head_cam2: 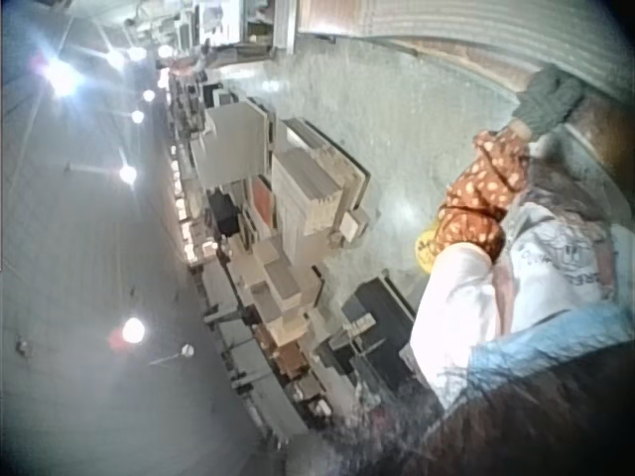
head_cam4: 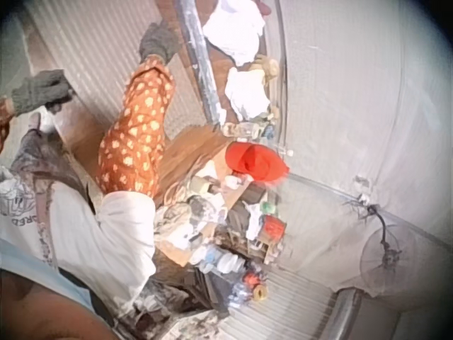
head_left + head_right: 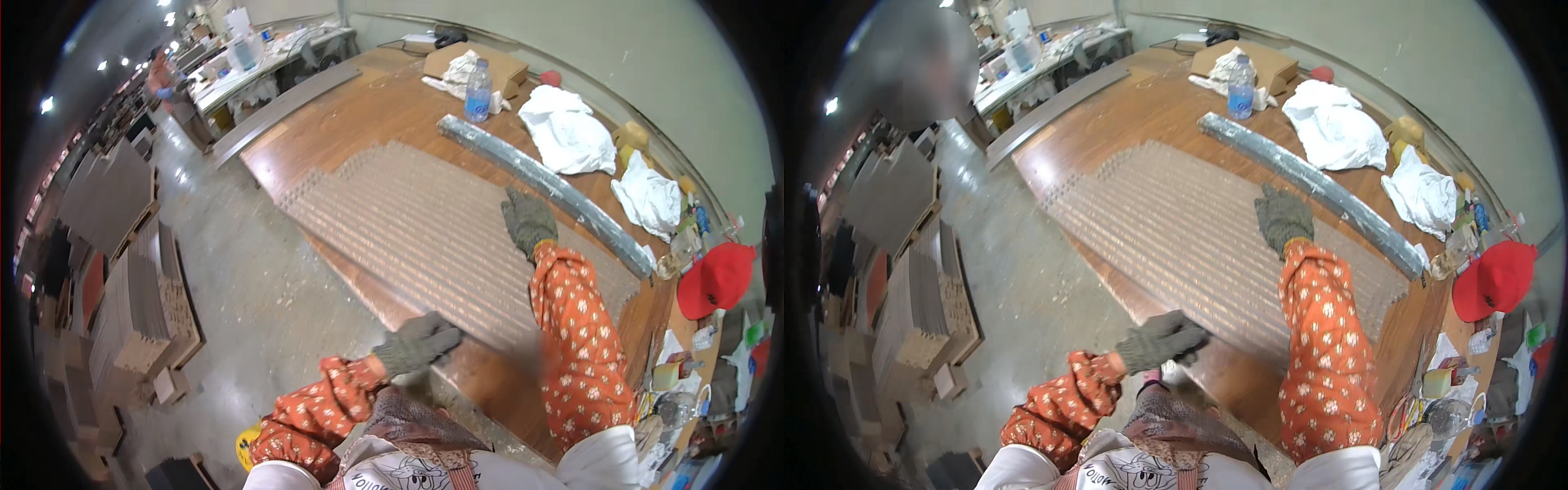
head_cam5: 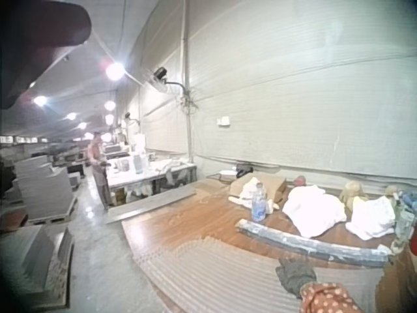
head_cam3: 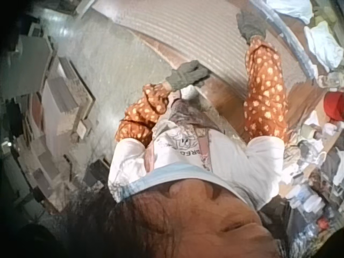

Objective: The person rubs and wipes a grooved wooden panel on a workbench using a sponge and a cloth rag, repeatedly smoothing across the surface and turning the panel.

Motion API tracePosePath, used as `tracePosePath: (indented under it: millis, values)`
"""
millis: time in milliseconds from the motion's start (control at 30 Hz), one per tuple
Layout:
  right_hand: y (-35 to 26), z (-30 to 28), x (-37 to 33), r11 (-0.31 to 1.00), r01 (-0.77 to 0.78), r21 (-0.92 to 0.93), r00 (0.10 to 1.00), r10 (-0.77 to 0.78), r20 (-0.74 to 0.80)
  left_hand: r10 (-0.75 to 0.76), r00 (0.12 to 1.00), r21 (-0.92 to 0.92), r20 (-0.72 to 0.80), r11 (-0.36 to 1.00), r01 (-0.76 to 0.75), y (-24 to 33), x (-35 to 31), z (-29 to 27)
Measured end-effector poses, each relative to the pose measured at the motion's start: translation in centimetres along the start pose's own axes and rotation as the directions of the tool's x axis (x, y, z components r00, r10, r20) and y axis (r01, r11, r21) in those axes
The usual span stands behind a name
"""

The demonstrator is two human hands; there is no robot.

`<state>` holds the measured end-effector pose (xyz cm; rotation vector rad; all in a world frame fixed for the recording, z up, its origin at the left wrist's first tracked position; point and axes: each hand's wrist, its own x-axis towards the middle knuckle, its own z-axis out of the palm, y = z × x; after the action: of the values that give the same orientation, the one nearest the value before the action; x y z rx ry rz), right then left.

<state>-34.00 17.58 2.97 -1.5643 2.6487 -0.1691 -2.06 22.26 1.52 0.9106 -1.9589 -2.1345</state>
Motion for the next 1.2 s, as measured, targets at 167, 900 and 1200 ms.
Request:
tracePosePath:
  millis: [167, 900, 1200]
  values:
    - [-0.2, 0.0, -0.6, 1.000, -0.031, -0.003, 0.999, 0.031, -0.032, 0.119, 0.914, 0.154, -0.389, 0.986, -0.063, -3.2, -0.1, -15.2]
    - [-0.8, -2.9, 0.2, 0.925, -0.358, 0.126, 0.933, 0.350, 0.081, 0.346, 0.493, 0.062, -0.798, 0.862, -0.504, -4.8, 10.8, -36.3]
    - [-0.5, -2.4, 0.1, 0.936, -0.317, 0.155, 0.947, 0.322, -0.009, 0.410, 0.671, 0.180, -0.618, 0.904, -0.387, -0.6, 11.2, -36.5]
